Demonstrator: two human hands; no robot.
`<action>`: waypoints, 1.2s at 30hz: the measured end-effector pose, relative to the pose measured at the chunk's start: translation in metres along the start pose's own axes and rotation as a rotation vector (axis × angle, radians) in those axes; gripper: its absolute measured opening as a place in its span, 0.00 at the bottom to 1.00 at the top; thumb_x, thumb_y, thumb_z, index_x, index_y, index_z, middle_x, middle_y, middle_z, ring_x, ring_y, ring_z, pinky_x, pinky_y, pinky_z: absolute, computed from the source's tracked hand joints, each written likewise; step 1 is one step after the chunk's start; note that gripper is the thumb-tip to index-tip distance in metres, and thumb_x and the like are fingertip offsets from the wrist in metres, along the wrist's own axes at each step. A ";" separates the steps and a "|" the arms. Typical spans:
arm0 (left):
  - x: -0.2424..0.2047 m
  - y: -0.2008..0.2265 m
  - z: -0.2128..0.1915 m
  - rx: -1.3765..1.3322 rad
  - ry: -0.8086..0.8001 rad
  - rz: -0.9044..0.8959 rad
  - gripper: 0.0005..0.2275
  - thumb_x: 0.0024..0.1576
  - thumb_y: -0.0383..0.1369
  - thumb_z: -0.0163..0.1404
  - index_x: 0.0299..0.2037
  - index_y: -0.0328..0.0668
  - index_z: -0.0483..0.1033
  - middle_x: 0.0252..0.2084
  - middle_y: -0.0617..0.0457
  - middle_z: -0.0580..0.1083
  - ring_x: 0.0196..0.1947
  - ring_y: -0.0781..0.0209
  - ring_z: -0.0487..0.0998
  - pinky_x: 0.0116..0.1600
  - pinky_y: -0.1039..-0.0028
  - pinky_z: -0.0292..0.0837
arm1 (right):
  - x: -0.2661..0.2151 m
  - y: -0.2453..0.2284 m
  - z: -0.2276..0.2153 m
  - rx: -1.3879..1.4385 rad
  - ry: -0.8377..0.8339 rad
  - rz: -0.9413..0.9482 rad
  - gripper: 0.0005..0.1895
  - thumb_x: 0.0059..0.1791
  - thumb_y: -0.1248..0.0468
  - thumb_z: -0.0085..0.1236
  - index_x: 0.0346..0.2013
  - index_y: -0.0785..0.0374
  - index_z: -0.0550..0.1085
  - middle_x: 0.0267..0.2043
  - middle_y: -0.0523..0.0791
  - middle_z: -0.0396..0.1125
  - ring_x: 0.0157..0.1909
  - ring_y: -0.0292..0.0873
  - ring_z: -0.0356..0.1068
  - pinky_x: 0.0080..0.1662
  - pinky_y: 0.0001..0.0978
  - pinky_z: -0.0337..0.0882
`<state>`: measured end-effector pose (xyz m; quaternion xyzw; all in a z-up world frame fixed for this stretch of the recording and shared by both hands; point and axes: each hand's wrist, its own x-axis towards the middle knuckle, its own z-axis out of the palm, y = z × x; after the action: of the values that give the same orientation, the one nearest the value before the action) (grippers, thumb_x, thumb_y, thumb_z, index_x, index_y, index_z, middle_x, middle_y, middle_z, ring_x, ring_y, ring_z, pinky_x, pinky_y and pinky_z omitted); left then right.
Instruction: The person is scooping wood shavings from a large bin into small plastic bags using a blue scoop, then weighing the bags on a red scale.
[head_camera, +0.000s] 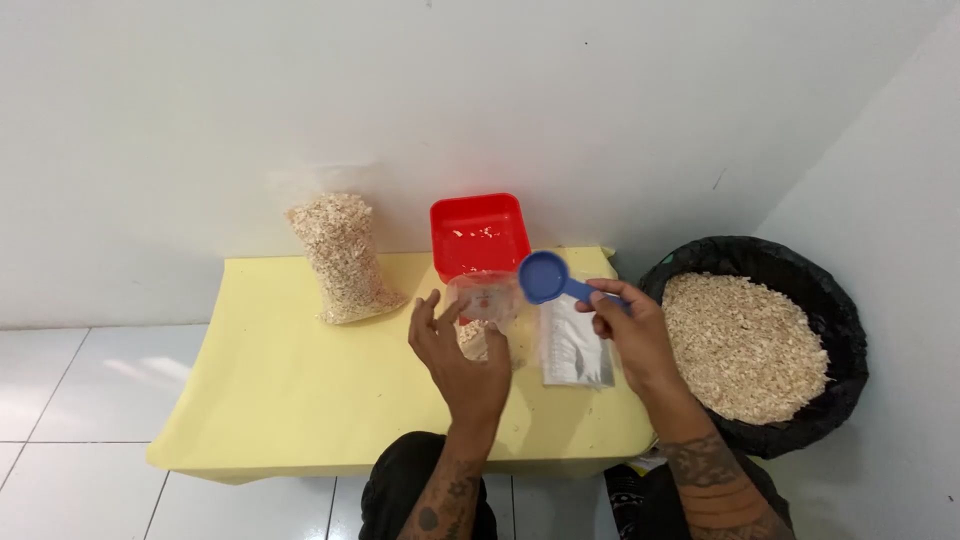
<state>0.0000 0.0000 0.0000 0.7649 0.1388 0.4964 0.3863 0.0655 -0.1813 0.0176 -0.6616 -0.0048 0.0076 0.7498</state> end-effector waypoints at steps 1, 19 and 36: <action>-0.003 0.006 0.000 -0.002 -0.003 -0.002 0.20 0.44 0.27 0.58 0.49 0.43 0.76 0.63 0.45 0.64 0.68 0.38 0.60 0.67 0.58 0.61 | 0.001 -0.001 -0.007 -0.002 0.004 0.001 0.14 0.53 0.70 0.50 0.53 0.69 0.75 0.34 0.53 0.75 0.24 0.33 0.63 0.29 0.21 0.62; -0.106 0.064 0.030 -0.257 -0.650 0.210 0.16 0.50 0.26 0.51 0.50 0.37 0.71 0.59 0.39 0.64 0.64 0.39 0.61 0.66 0.53 0.56 | 0.021 -0.008 -0.179 0.131 0.123 0.145 0.23 0.57 0.64 0.46 0.66 0.66 0.68 0.51 0.46 0.72 0.37 0.32 0.64 0.40 0.20 0.64; -0.101 0.054 0.128 -0.313 -1.268 -0.255 0.29 0.65 0.51 0.40 0.72 0.45 0.52 0.65 0.30 0.63 0.65 0.30 0.66 0.64 0.43 0.64 | 0.065 0.124 -0.308 -0.343 0.349 0.359 0.24 0.57 0.58 0.49 0.64 0.71 0.63 0.41 0.56 0.71 0.29 0.47 0.68 0.25 0.37 0.62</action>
<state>0.0545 -0.1537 -0.0534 0.8213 -0.0995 -0.0849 0.5553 0.1350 -0.4700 -0.1440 -0.7601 0.2400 0.0254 0.6033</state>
